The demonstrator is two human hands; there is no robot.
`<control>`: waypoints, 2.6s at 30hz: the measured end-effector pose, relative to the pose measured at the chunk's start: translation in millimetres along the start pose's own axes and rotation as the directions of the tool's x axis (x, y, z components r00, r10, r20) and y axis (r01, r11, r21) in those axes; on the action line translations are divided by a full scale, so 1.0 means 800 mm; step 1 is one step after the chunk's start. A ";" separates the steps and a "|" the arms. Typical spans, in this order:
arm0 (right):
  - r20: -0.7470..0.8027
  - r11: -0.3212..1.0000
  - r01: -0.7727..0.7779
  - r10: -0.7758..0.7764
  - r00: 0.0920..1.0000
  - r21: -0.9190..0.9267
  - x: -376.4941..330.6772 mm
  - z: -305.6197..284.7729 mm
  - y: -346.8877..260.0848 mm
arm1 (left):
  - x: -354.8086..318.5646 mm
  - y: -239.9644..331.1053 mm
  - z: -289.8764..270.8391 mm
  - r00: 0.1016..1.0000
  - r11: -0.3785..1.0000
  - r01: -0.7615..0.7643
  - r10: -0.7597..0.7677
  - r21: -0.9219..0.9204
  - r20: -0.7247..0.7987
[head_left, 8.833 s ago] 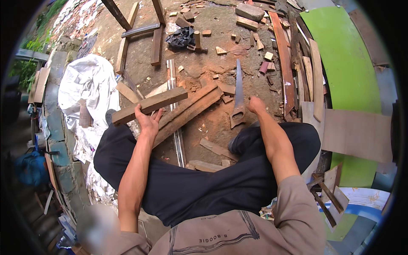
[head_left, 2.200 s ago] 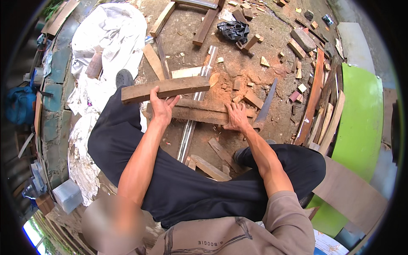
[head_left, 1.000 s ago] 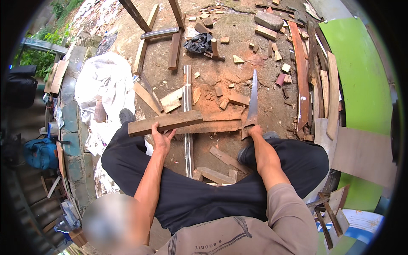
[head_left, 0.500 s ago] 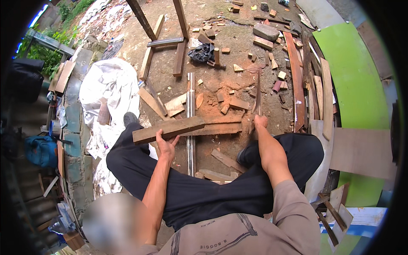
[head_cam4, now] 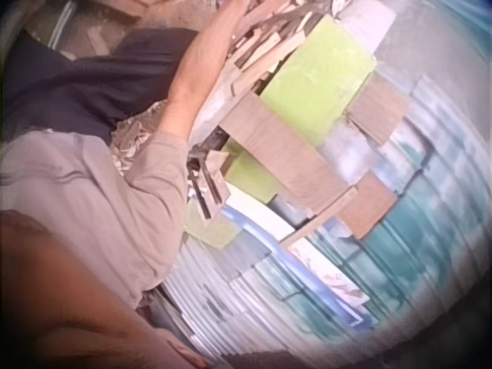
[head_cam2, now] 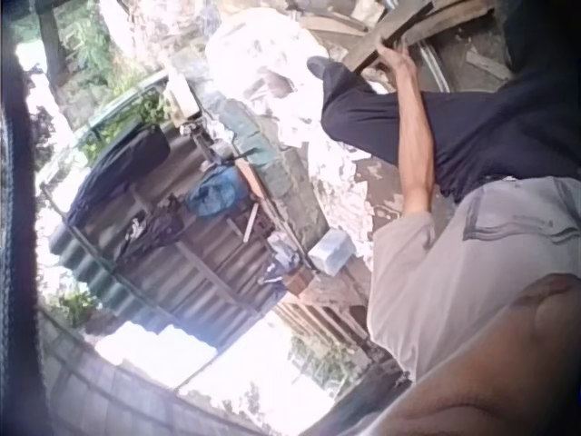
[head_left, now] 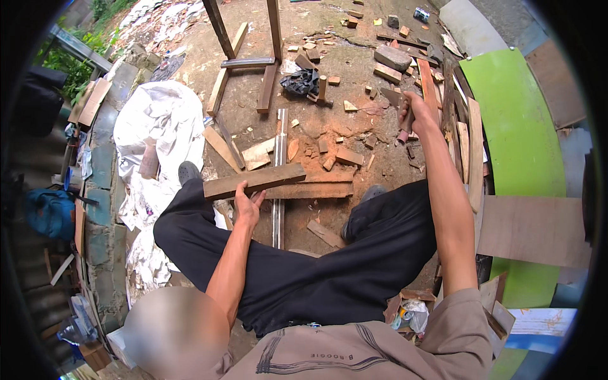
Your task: The person holds a metal sanding block and rubs it along the edges of wooden planks. They then sit on the ground and use a hand saw to cut a small piece of wood.
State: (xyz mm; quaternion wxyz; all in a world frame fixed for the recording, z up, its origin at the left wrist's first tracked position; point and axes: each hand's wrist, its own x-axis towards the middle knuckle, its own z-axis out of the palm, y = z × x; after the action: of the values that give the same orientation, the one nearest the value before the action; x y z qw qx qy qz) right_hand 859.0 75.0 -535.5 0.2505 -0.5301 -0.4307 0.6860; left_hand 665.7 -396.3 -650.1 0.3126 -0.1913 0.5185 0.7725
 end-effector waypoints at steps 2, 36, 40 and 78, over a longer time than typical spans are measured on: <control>0.101 0.996 0.064 -0.070 0.992 0.061 -0.056 0.016 -0.022 | -0.004 -0.003 -0.003 1.000 1.000 0.012 -0.012 0.019 -0.001; -0.009 0.749 0.376 -0.454 0.891 -0.545 -0.141 -0.054 -0.012 | 0.097 -0.182 0.104 0.937 0.910 0.329 -0.347 0.250 0.030; -0.065 0.712 0.256 -0.390 0.919 -0.654 -0.149 -0.090 0.004 | 0.107 -0.197 0.080 0.901 0.875 0.403 -0.430 0.267 0.050; 0.141 0.557 0.462 -0.522 0.841 -0.690 -0.207 -0.046 -0.024 | 0.142 -0.193 0.067 0.734 -0.784 -0.555 -0.305 0.278 0.607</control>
State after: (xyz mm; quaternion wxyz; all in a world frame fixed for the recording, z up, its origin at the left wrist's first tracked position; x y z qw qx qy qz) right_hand 943.2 -36.1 -436.9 0.2287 -0.4694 -0.7775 0.3503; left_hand 689.2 -273.5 -804.5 0.1539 0.5660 0.7937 -0.1611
